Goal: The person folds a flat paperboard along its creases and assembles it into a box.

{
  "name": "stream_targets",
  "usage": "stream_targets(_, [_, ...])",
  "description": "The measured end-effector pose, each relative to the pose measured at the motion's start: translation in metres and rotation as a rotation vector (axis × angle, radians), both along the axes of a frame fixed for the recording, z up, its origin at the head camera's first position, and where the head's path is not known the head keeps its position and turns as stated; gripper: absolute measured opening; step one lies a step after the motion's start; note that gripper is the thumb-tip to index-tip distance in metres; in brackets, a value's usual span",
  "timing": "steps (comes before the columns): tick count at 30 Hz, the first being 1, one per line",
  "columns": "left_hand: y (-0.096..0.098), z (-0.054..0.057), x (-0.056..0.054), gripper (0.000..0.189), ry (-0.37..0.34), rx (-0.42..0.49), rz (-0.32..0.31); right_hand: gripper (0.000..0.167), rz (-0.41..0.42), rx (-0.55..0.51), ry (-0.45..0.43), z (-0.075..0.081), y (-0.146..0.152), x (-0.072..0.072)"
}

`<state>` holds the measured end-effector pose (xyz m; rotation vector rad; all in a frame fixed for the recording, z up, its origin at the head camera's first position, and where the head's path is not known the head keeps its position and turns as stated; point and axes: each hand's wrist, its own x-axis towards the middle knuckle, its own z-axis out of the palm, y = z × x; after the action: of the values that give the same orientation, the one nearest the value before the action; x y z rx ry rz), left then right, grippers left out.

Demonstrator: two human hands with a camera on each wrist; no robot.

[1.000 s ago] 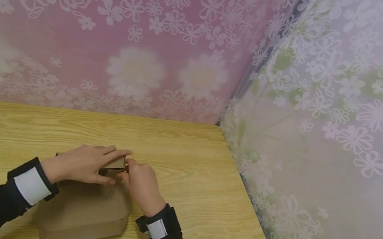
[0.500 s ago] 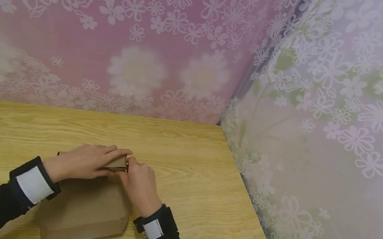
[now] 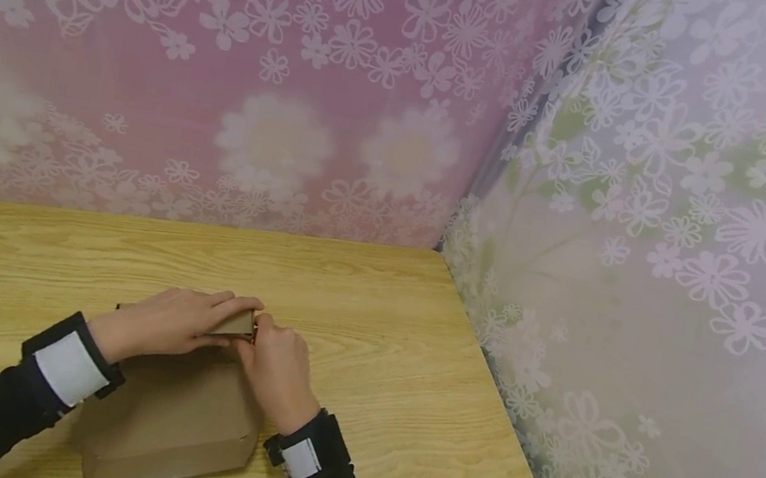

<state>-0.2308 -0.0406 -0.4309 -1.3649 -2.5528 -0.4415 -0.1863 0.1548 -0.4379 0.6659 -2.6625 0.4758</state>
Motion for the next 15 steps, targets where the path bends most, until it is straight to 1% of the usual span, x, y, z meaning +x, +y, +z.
stream_targets(9, [-0.0005,0.0004,0.0008,0.052,0.020,-0.004,0.012,0.023,-0.018,-0.014,-0.005,-0.0022,-0.0023,-0.0033])
stream_targets(15, [0.0005,0.0015,0.0018,0.050,0.001,-0.007,0.015,0.022,-0.054,0.005,0.019,-0.0092,-0.0051,-0.0088])
